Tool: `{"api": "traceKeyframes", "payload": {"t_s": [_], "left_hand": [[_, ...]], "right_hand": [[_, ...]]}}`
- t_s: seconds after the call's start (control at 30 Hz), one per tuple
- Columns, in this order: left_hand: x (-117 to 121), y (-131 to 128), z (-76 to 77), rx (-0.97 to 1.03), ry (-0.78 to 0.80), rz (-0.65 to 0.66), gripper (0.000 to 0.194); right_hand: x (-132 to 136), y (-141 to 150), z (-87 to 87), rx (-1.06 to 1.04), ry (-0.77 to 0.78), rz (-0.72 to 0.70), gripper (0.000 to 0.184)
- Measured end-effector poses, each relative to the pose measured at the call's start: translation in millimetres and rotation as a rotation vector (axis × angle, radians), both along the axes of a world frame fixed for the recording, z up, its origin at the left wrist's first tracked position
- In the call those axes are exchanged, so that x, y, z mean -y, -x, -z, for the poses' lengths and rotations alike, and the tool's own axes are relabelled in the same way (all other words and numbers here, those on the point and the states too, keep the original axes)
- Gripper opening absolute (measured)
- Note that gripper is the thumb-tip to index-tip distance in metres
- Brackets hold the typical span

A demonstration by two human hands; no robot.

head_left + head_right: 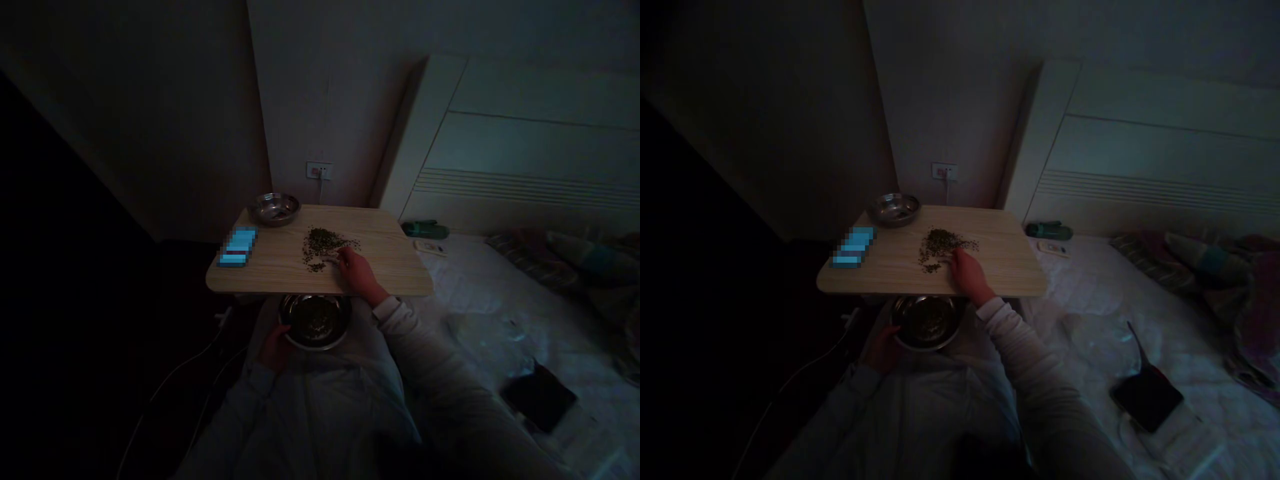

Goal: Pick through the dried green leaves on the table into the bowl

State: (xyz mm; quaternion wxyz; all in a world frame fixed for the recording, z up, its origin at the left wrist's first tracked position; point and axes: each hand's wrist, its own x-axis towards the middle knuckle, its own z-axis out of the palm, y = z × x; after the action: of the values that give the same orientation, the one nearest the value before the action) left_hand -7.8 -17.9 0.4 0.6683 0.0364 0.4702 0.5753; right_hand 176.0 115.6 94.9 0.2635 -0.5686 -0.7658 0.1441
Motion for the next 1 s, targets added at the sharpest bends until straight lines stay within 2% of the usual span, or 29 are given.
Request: {"api": "traceKeyframes", "payload": {"t_s": [0.3,0.57,0.83,1.0], "left_hand": [[1,-2,-4.3,0.012,-0.051,-0.001,0.029],[1,-1,-0.9,-0.021,-0.066,-0.011,0.038],[2,-1,-1.0,-0.019,-0.031,-0.015,0.029],[1,0,4.7,-0.035,-0.04,0.02,0.035]], "right_hand": [[0,2,3.7,-0.024,-0.017,-0.022,0.03],[-1,1,6.4,-0.035,-0.022,-0.026,0.026],[5,0,5.7,-0.023,-0.019,-0.061,0.025],[11,-1,4.6,-0.093,0.002,-0.105,0.025]]}}
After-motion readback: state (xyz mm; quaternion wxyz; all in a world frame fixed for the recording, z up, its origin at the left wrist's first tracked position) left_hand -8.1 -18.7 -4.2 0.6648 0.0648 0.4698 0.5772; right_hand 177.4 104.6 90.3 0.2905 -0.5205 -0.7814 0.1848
